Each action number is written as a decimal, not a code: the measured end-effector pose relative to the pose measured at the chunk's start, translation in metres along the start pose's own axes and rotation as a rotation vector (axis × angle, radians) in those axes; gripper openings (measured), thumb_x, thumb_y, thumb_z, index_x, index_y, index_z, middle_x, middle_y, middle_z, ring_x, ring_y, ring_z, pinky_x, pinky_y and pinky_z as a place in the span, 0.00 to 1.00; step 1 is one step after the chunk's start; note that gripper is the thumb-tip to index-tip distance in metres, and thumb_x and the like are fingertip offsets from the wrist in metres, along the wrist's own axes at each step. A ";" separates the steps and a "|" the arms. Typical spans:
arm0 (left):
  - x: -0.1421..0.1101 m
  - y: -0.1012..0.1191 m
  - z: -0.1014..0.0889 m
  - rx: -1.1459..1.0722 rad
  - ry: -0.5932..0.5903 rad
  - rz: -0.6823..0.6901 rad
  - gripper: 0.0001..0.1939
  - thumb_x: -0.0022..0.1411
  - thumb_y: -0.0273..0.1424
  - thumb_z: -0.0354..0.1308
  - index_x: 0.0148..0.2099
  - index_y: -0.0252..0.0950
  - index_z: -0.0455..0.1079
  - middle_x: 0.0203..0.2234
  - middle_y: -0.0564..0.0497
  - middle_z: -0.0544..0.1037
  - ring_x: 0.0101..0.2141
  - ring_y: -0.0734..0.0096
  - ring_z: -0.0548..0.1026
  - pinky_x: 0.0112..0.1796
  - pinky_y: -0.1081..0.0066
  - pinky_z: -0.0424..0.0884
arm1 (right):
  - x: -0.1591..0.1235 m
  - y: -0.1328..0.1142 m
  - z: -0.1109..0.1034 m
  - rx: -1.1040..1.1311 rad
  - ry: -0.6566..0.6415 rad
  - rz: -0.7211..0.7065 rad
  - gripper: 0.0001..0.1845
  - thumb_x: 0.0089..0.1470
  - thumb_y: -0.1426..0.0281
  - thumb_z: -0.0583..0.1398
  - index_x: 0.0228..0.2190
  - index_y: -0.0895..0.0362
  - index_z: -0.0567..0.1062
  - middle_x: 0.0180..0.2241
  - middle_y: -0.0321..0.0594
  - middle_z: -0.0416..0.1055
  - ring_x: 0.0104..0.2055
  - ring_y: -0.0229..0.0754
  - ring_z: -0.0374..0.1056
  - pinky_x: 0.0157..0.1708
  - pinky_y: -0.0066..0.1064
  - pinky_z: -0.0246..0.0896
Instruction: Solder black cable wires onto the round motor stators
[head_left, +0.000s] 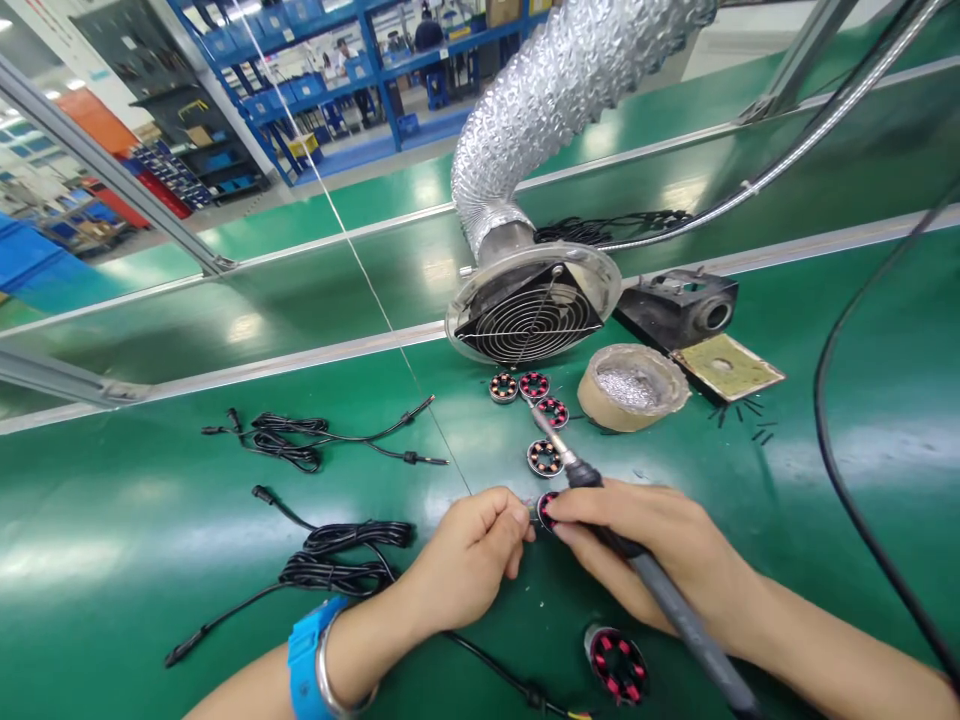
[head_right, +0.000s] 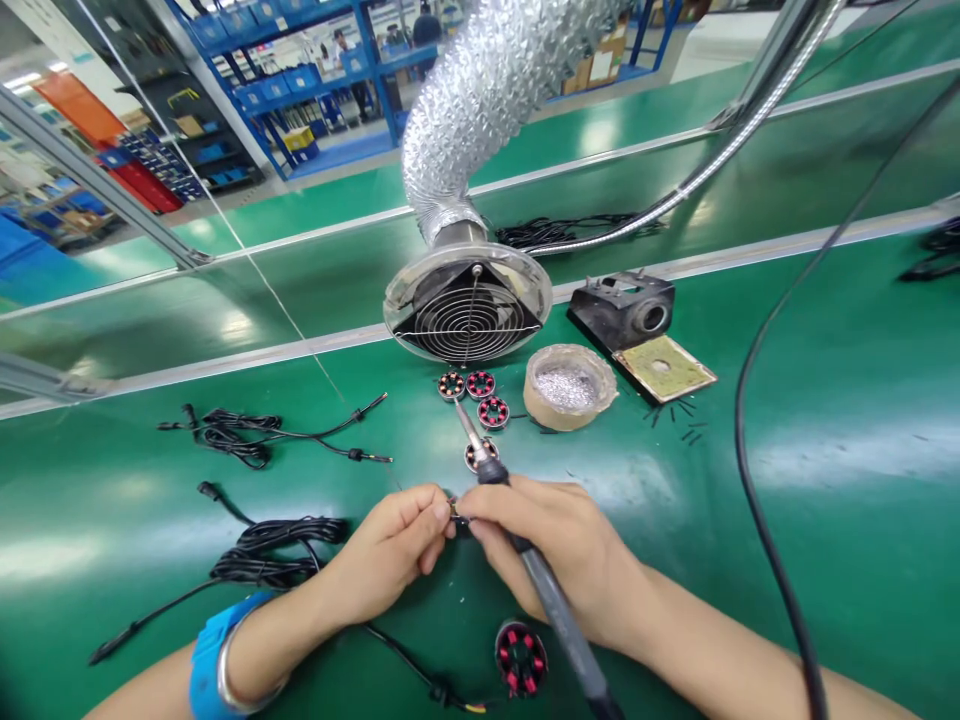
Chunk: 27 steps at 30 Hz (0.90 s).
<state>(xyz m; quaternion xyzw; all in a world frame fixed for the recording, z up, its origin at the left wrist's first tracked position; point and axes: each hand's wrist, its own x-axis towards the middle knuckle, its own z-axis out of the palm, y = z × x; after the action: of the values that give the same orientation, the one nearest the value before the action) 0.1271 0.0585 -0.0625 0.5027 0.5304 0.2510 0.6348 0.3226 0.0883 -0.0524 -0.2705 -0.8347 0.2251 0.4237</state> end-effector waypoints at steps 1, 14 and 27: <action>0.000 0.000 0.000 0.008 0.000 0.008 0.20 0.67 0.47 0.46 0.31 0.37 0.63 0.16 0.60 0.61 0.19 0.77 0.56 0.24 0.74 0.54 | 0.000 0.001 0.007 0.021 -0.004 -0.004 0.11 0.58 0.80 0.56 0.40 0.54 0.72 0.26 0.33 0.74 0.23 0.33 0.70 0.24 0.21 0.65; -0.001 0.004 0.002 0.055 0.013 -0.005 0.18 0.66 0.44 0.45 0.30 0.38 0.62 0.15 0.60 0.60 0.19 0.76 0.57 0.23 0.73 0.54 | -0.001 0.003 -0.006 -0.067 0.019 0.020 0.15 0.58 0.81 0.55 0.44 0.54 0.72 0.30 0.35 0.77 0.25 0.35 0.72 0.27 0.25 0.68; -0.003 0.005 0.005 0.099 0.055 0.018 0.16 0.65 0.42 0.45 0.28 0.39 0.59 0.16 0.60 0.60 0.20 0.76 0.56 0.23 0.74 0.54 | -0.014 -0.027 -0.042 -0.108 -0.031 -0.037 0.10 0.60 0.73 0.54 0.36 0.52 0.75 0.20 0.37 0.68 0.22 0.43 0.68 0.25 0.36 0.67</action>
<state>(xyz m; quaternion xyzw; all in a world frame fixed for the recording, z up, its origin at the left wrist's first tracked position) 0.1315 0.0558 -0.0568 0.5311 0.5550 0.2440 0.5919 0.3573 0.0648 -0.0212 -0.2738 -0.8570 0.1760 0.3996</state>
